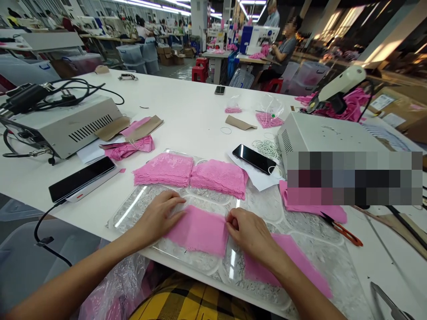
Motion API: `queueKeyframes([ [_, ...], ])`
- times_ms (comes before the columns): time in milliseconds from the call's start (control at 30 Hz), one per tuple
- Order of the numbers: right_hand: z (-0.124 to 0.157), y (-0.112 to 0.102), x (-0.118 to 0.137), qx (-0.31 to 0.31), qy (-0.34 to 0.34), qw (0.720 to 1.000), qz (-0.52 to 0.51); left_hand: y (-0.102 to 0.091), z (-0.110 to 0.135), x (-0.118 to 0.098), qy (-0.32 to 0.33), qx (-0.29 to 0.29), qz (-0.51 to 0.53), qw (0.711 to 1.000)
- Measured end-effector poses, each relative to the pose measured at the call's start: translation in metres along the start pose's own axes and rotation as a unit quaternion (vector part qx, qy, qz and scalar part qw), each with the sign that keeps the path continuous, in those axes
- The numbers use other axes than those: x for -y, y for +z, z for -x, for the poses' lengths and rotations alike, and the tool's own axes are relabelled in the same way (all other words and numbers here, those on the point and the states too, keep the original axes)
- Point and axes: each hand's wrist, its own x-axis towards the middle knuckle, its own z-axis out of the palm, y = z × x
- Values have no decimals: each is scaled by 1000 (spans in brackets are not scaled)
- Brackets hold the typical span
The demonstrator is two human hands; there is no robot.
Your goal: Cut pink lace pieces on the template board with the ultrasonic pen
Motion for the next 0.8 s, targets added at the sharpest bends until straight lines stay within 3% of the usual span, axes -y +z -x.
queueKeyframes([
  [133,-3,-1,2,-7,-2,1000,3,10,-22,-2,11,54,26,998],
  [233,-4,-6,5,-50,-23,998,-25,5,-27,-6,6,71,55,996],
  [333,2,-18,12,-71,-49,992,-94,-12,-23,-13,-6,81,89,993],
  [567,27,-54,28,-8,-34,973,-228,-56,-8,-41,-40,113,205,971],
  [633,23,-54,27,1,-32,975,-219,-53,-11,-39,-30,111,163,980],
  [733,6,-41,16,32,-14,986,-161,-32,-20,-24,-3,97,68,993],
  [800,-5,-31,7,7,9,996,-87,-16,-24,-13,6,79,42,996],
])
